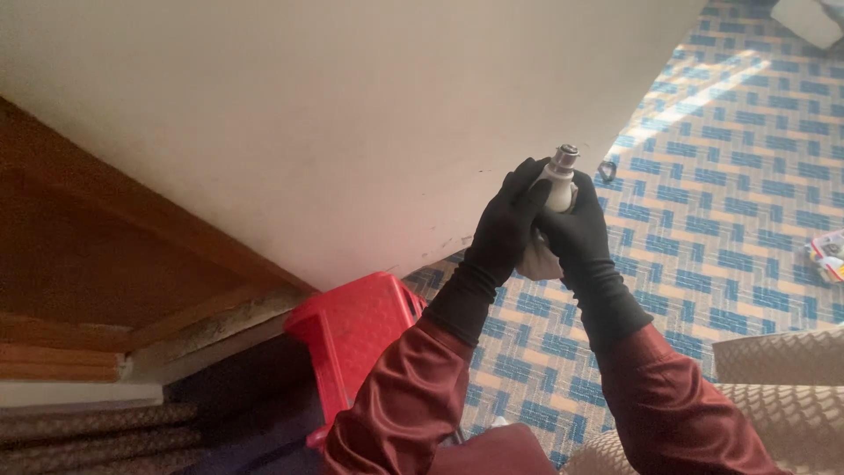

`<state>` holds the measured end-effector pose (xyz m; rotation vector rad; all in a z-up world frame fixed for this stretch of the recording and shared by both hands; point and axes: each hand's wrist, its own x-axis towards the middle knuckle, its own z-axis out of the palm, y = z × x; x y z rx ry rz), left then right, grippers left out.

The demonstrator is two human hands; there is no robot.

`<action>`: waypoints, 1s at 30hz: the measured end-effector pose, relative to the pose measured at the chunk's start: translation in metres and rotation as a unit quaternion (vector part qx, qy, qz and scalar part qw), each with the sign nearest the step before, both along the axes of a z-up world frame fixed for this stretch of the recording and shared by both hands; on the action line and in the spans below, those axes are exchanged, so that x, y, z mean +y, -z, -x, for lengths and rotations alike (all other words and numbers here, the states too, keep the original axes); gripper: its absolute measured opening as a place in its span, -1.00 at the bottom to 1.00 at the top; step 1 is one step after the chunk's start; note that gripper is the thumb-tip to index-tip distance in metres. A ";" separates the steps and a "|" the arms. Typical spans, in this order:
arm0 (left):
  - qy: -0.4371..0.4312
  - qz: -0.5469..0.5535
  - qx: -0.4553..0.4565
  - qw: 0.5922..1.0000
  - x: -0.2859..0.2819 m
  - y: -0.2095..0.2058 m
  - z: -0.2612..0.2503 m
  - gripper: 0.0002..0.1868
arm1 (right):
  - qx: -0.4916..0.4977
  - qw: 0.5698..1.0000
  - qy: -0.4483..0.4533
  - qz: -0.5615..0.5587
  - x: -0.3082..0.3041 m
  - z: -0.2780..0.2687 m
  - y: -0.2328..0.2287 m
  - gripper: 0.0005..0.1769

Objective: The recorder cleans a new light bulb with a cloth and then screws it into a ceiling fixture.

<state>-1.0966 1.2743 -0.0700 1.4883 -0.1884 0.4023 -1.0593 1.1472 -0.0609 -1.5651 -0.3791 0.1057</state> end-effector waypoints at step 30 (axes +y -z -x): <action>0.039 0.038 0.003 0.999 0.219 0.037 0.139 -0.37 | -0.011 0.989 0.143 0.035 0.216 0.194 -0.032 -0.24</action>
